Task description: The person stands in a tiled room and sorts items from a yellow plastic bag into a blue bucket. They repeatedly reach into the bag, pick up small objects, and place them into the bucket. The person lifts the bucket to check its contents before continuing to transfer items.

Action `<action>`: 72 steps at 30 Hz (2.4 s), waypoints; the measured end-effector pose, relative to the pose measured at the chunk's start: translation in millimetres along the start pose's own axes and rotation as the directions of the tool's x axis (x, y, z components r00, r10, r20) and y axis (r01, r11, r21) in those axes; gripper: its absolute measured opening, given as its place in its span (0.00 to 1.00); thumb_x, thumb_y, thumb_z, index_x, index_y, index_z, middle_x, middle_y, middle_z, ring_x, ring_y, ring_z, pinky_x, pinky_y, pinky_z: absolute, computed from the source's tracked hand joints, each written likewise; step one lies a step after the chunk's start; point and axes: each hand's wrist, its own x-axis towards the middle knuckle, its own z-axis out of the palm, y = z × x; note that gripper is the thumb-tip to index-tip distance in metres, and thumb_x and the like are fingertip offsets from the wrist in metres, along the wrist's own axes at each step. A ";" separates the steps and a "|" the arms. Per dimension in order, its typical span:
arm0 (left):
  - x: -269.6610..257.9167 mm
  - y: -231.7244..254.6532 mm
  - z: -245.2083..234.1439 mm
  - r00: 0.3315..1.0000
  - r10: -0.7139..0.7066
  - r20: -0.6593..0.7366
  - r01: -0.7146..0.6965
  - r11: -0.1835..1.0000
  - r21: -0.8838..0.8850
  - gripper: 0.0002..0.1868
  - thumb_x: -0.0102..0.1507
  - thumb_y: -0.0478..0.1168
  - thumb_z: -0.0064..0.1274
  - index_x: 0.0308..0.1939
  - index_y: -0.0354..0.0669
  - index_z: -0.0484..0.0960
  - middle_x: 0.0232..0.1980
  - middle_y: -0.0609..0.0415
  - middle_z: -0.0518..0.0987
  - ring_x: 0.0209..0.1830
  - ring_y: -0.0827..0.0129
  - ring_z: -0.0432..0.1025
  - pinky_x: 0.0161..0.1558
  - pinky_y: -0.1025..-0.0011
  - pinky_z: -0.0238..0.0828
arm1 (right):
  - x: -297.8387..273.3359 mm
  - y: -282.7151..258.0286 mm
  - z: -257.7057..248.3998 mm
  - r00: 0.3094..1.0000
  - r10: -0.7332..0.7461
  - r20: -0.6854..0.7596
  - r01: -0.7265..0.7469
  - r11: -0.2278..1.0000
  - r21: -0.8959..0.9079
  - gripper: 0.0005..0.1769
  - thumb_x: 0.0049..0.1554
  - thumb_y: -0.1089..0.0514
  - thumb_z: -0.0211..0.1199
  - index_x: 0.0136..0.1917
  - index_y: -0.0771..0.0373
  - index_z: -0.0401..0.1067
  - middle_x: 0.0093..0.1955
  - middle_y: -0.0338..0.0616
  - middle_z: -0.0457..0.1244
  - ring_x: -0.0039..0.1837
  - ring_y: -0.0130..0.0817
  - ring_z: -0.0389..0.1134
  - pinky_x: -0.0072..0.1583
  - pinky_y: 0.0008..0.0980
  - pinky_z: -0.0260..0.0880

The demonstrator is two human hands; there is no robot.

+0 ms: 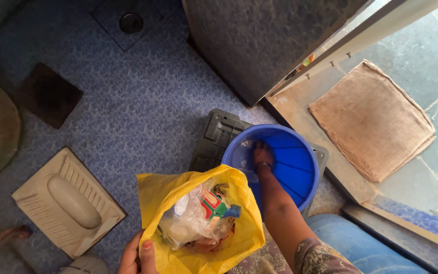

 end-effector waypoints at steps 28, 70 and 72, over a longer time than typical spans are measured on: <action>9.1 142.0 72.6 0.958 0.283 0.038 -0.283 0.959 -0.002 0.15 0.70 0.41 0.51 0.53 0.31 0.82 0.44 0.55 0.84 0.42 0.77 0.74 0.46 0.75 0.72 | -203.9 -99.2 -307.3 0.888 -0.299 -0.349 0.443 0.759 0.478 0.09 0.56 0.59 0.65 0.50 0.63 0.78 0.43 0.51 0.71 0.44 0.44 0.75 0.48 0.37 0.73; 30.6 206.8 61.6 0.902 0.414 0.120 -0.422 0.905 0.049 0.11 0.65 0.37 0.57 0.50 0.36 0.83 0.38 0.55 0.84 0.34 0.76 0.75 0.38 0.74 0.72 | -226.5 -141.2 -424.5 0.892 -0.450 0.046 0.082 0.260 0.962 0.07 0.57 0.67 0.65 0.48 0.67 0.69 0.40 0.43 0.67 0.38 0.31 0.68 0.41 0.31 0.69; 34.0 199.0 66.3 0.911 0.376 0.169 -0.392 0.917 0.076 0.12 0.65 0.36 0.57 0.51 0.36 0.83 0.37 0.53 0.84 0.34 0.74 0.75 0.38 0.73 0.72 | -232.3 -136.8 -430.0 0.898 -0.428 0.097 0.046 0.310 0.950 0.06 0.56 0.66 0.64 0.48 0.67 0.70 0.40 0.43 0.68 0.39 0.31 0.70 0.42 0.31 0.72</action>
